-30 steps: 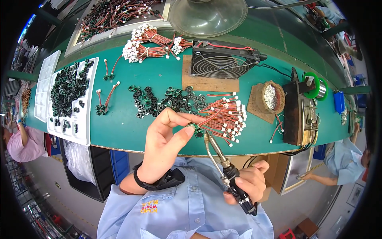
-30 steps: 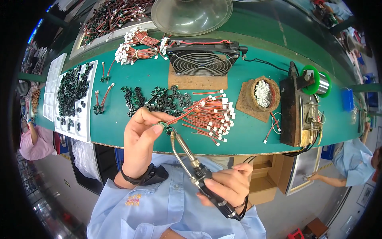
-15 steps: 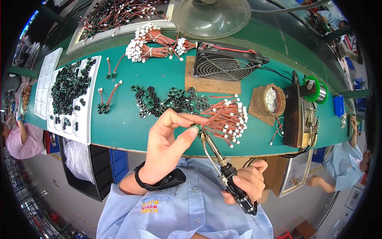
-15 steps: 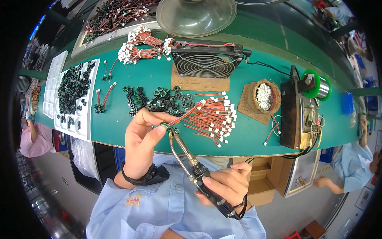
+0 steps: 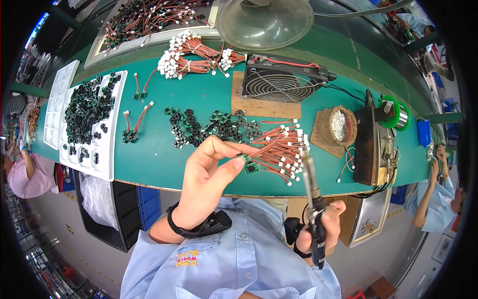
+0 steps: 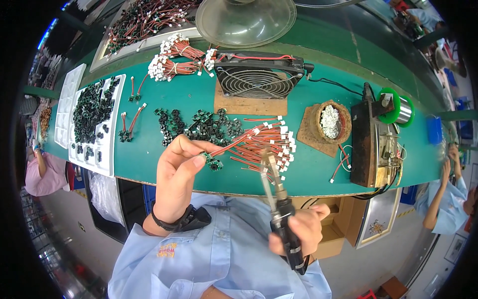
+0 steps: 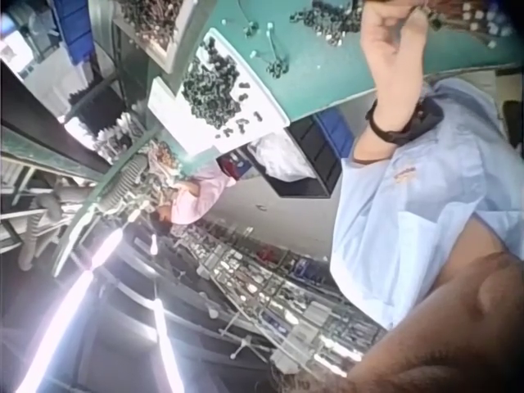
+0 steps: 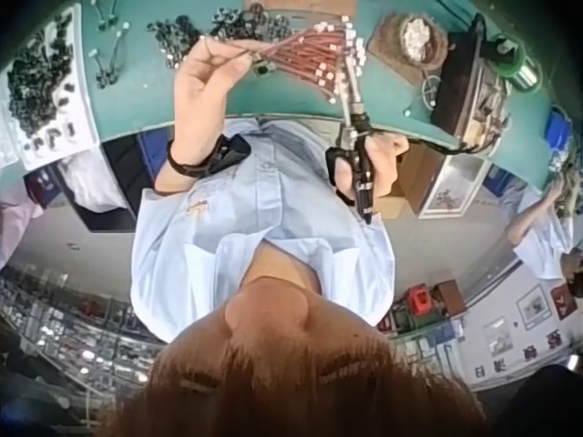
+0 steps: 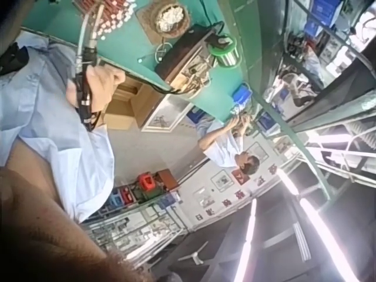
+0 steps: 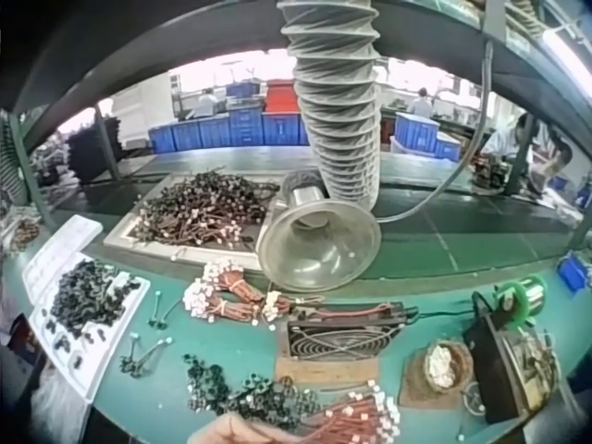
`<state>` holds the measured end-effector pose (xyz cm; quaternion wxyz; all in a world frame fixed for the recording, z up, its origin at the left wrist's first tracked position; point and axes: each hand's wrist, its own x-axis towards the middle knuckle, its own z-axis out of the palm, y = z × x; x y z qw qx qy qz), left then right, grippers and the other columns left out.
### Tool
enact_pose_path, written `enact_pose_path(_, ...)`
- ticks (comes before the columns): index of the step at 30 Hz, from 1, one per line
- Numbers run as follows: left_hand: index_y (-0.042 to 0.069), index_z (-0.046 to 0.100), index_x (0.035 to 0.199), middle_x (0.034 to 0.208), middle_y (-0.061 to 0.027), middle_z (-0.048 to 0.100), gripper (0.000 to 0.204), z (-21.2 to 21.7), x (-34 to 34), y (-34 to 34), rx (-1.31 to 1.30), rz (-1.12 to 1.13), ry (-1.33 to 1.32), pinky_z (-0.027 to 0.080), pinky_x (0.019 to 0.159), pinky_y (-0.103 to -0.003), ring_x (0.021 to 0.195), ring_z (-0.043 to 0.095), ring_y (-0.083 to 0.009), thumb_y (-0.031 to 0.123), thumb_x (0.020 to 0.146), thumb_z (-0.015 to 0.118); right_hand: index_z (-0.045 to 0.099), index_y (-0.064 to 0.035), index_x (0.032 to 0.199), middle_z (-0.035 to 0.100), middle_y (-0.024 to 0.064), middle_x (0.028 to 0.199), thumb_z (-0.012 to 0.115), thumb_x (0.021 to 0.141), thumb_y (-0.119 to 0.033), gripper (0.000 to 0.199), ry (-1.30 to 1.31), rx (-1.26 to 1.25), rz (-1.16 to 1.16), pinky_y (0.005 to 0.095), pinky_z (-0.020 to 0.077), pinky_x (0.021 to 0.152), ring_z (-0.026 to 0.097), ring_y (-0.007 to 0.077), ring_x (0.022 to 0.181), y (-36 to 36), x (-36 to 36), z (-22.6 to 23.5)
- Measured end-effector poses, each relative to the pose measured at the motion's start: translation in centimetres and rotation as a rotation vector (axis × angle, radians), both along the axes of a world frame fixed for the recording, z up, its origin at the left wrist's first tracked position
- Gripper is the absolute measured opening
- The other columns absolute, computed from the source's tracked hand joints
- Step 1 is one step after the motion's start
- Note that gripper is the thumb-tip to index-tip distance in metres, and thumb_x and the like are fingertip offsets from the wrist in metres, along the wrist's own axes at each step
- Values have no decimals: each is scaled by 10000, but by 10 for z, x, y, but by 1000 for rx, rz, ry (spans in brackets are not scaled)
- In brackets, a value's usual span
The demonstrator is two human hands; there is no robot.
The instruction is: Soldering small electronic components and wires at a factory workbench.
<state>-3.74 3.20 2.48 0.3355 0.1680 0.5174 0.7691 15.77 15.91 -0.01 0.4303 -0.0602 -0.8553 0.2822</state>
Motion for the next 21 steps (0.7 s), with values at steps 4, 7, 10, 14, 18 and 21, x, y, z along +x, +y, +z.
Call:
enact_pose_path(4, 42, 467, 853, 1025, -182, 619, 78, 0, -2, 0, 8, -23, -117, 428, 846, -318, 957, 577, -186, 27, 840, 542, 408, -47, 1181, 573, 81, 723, 607, 817, -208, 444, -56, -105, -201, 318, 398, 670, 480, 162, 619, -1, 6, -7)
enact_pose_path(7, 39, 466, 850, 1022, -181, 618, 70, 0, -6, -9, 0, 35, -100, 428, 840, -311, 939, 575, -180, 33, 842, 535, 422, -49, 1138, 591, 100, 738, 574, 828, -36, 346, -79, -190, -394, 275, 431, 629, 513, 179, 627, -4, -8, -18)
enact_pose_path(10, 35, 467, 853, 1011, -177, 619, 67, -4, -13, -16, -13, 122, -7, 424, 840, -303, 920, 572, -173, 37, 842, 533, 451, -46, 1052, 614, 122, 781, 558, 827, 33, 261, -66, -759, -89, 293, 447, 646, 553, 192, 661, -11, -14, -25)
enact_pose_path(14, 27, 471, 874, 990, -171, 614, 79, -4, -13, -33, -19, 254, 80, 408, 842, -291, 885, 566, -167, 43, 838, 539, 489, -73, 927, 632, 105, 811, 588, 806, 23, 183, -218, -303, -102, 301, 424, 674, 578, 194, 669, -3, -32, -42)
enact_pose_path(18, 20, 474, 898, 1010, -161, 590, 97, -2, -8, -40, -94, 300, 167, 395, 833, -280, 886, 544, -151, 42, 837, 546, 569, -105, 906, 610, 56, 850, 628, 666, -12, 265, -306, 93, -16, 329, 386, 725, 567, 202, 741, 2, -48, -39)
enact_pose_path(21, 16, 473, 912, 1024, -150, 570, 110, -2, -4, -41, -137, 303, 249, 390, 821, -271, 893, 527, -138, 40, 838, 551, 566, -119, 914, 606, 44, 840, 601, 674, -71, 248, -354, 254, 59, 321, 366, 685, 559, 188, 729, 2, -58, -36)
